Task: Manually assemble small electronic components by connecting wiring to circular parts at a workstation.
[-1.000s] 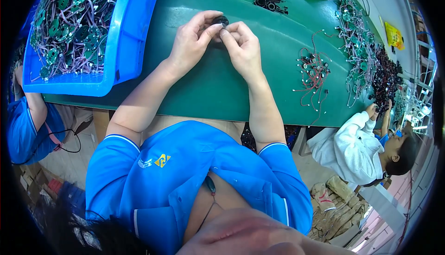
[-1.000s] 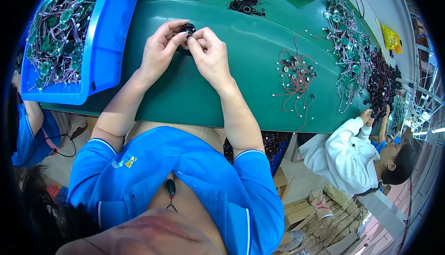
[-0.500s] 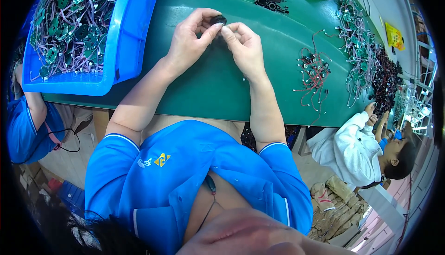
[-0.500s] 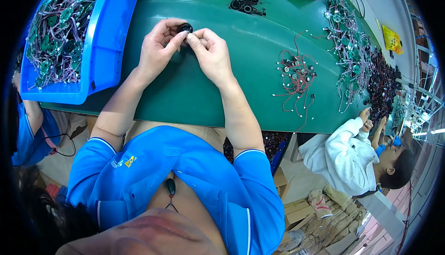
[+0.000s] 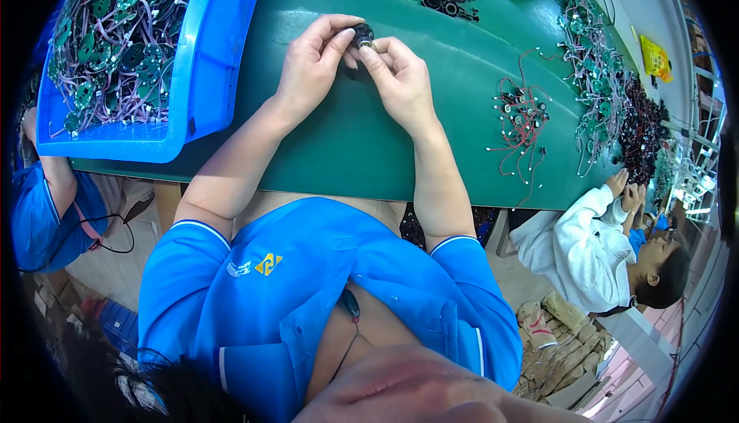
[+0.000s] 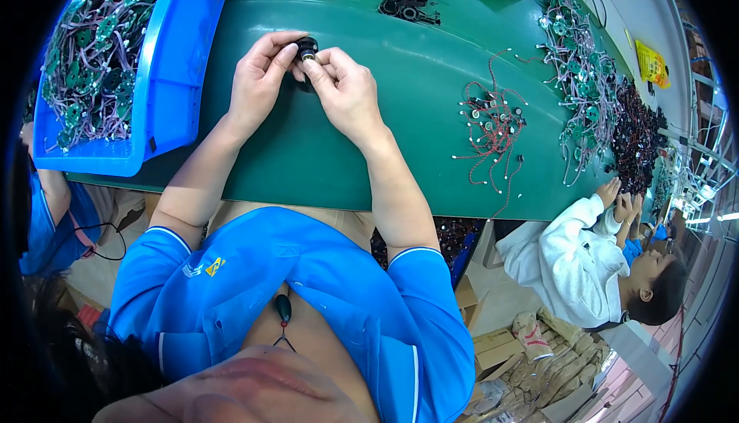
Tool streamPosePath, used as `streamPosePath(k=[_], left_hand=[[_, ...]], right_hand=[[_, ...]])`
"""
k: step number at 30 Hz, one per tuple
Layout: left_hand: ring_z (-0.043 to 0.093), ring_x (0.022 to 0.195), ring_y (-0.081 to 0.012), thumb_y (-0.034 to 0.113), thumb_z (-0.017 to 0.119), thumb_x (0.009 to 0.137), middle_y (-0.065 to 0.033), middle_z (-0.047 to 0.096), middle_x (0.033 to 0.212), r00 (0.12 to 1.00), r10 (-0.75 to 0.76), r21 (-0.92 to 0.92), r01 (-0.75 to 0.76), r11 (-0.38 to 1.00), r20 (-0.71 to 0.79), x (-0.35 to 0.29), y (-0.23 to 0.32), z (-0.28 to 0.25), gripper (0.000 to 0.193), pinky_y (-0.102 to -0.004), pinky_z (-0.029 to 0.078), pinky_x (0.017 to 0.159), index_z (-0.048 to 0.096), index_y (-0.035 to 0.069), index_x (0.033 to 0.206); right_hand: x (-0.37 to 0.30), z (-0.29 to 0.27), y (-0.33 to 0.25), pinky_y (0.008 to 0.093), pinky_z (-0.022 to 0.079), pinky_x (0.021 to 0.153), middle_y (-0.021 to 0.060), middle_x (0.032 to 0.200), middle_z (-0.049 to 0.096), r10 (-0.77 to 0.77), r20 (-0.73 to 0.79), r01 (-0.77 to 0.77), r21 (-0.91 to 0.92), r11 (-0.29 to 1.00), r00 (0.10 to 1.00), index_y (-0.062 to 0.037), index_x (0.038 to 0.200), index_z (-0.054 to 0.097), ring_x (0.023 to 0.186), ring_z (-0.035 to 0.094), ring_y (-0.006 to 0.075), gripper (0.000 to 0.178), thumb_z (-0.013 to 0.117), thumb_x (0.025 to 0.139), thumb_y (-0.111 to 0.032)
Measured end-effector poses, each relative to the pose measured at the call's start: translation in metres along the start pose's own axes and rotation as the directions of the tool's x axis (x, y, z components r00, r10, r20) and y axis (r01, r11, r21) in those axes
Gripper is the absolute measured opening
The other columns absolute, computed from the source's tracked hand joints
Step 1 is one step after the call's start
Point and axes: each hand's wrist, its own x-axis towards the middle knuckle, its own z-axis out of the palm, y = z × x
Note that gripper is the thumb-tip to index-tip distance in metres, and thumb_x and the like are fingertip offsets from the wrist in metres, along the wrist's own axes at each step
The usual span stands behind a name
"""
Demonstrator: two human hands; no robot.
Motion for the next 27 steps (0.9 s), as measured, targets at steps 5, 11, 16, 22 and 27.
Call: streamPosePath(k=[5,11,16,22,27], left_hand=[[0.057,0.064,-0.0115,-0.003,0.054,0.09,-0.0058,0.064,0.082,0.998,0.061,0.072,-0.06,0.996,-0.008,0.0,0.0,0.001,0.019,-0.0224,0.049,0.06,0.062,0.001,0.107],[0.055,0.063,-0.0114,-0.005,0.054,0.089,-0.0045,0.064,0.079,0.996,0.091,0.15,-0.092,0.984,0.019,0.0,0.003,0.001,0.019,-0.0227,0.048,0.058,0.063,0.002,0.103],[0.055,0.063,-0.0113,-0.005,0.054,0.088,-0.0043,0.063,0.079,0.995,0.095,0.131,-0.095,0.987,0.013,-0.001,0.002,0.001,0.019,-0.0225,0.047,0.058,0.063,0.002,0.103],[0.054,0.062,-0.0111,-0.005,0.053,0.089,-0.0049,0.064,0.081,0.997,0.08,0.067,-0.08,0.995,-0.001,-0.003,-0.002,0.002,0.019,-0.0221,0.047,0.058,0.063,0.001,0.104],[0.054,0.062,-0.0113,-0.005,0.052,0.089,-0.0055,0.064,0.083,0.999,0.047,0.043,-0.047,0.998,-0.008,-0.002,-0.004,0.002,0.02,-0.0223,0.047,0.058,0.062,0.001,0.105]], right_hand=[[0.003,-0.006,0.001,0.0162,0.029,0.047,-0.0056,0.06,0.053,0.088,0.066,-0.093,0.076,0.993,0.994,-0.0031,0.087,0.062,0.051,0.04,0.0018,0.011,0.061,0.092,-0.013],[0.005,-0.012,0.004,0.0158,0.027,0.046,-0.007,0.059,0.049,0.114,0.152,-0.124,0.054,0.991,0.982,-0.0037,0.086,0.062,0.05,0.036,0.0011,0.01,0.061,0.092,-0.012],[0.005,-0.011,0.005,0.0156,0.026,0.045,-0.007,0.058,0.049,0.139,0.139,-0.153,0.094,0.984,0.98,-0.0035,0.085,0.062,0.05,0.035,0.001,0.011,0.061,0.092,-0.013],[0.004,-0.009,0.006,0.0151,0.027,0.045,-0.0059,0.059,0.051,0.193,0.083,-0.197,0.046,0.979,0.978,-0.0034,0.083,0.063,0.05,0.037,0.0011,0.013,0.063,0.091,-0.014],[0.004,-0.007,0.007,0.0147,0.027,0.044,-0.0051,0.061,0.053,0.178,0.026,-0.175,-0.083,0.981,0.984,-0.0034,0.082,0.063,0.05,0.039,0.001,0.013,0.065,0.09,-0.014]])
